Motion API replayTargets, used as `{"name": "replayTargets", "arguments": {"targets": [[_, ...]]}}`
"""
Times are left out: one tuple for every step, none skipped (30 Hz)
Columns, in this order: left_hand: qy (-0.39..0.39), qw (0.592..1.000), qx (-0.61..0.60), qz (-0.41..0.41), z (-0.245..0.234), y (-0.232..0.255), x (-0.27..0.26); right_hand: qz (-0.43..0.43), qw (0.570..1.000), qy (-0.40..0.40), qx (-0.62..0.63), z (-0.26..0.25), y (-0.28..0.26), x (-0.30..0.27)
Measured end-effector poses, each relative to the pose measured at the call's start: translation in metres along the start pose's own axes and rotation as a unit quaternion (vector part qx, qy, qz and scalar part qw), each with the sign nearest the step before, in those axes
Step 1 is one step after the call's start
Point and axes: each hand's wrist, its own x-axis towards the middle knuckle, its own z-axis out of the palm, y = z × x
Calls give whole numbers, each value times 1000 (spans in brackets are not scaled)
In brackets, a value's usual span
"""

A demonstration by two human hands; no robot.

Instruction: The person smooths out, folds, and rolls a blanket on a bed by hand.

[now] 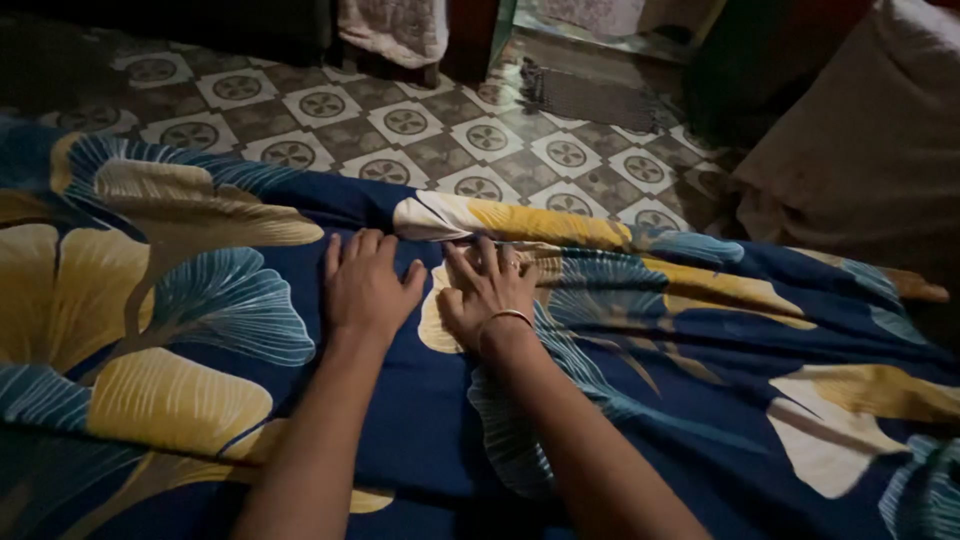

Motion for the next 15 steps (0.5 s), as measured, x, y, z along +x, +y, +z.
{"name": "replayTargets", "arguments": {"targets": [[4,1000,3,-2,1,-2,9,-4,1000,3,1,3,-2,10],[-27,1000,9,4,3,-4,17,6,1000,2,-26,6,-4,19],[-63,998,17,7,2,-7,19,16,999,-4,-50,11,-8,23],[-65,998,22,4,-2,-7,25,12,999,-6,-46,3,-18,26],[-104,994,39,-9,-4,-3,33,28,997,-48,-55,-7,-22,29],[-142,988,57,-21,-6,1,41,44,993,-90,-64,-17,-27,33],[-140,988,56,-24,-7,3,41,42,993,-88,-66,-22,-31,34],[-160,984,65,-31,-9,5,41,49,989,-120,-70,-27,-35,36],[-177,981,76,-37,-10,5,43,56,985,-148,-73,-32,-41,39],[-172,981,77,-39,7,-4,38,53,986,-143,-73,-8,-40,51],[-98,993,61,-15,24,-14,24,30,989,-95,-109,19,-42,54],[-23,999,46,8,41,-24,8,8,989,-46,-143,46,-45,56],[-25,999,45,3,40,-25,8,5,988,-49,-145,55,-41,55],[-46,998,40,3,40,-26,9,-23,990,17,-142,64,-37,55],[-70,997,37,2,37,-30,6,-51,986,79,-135,74,-36,50]]}}
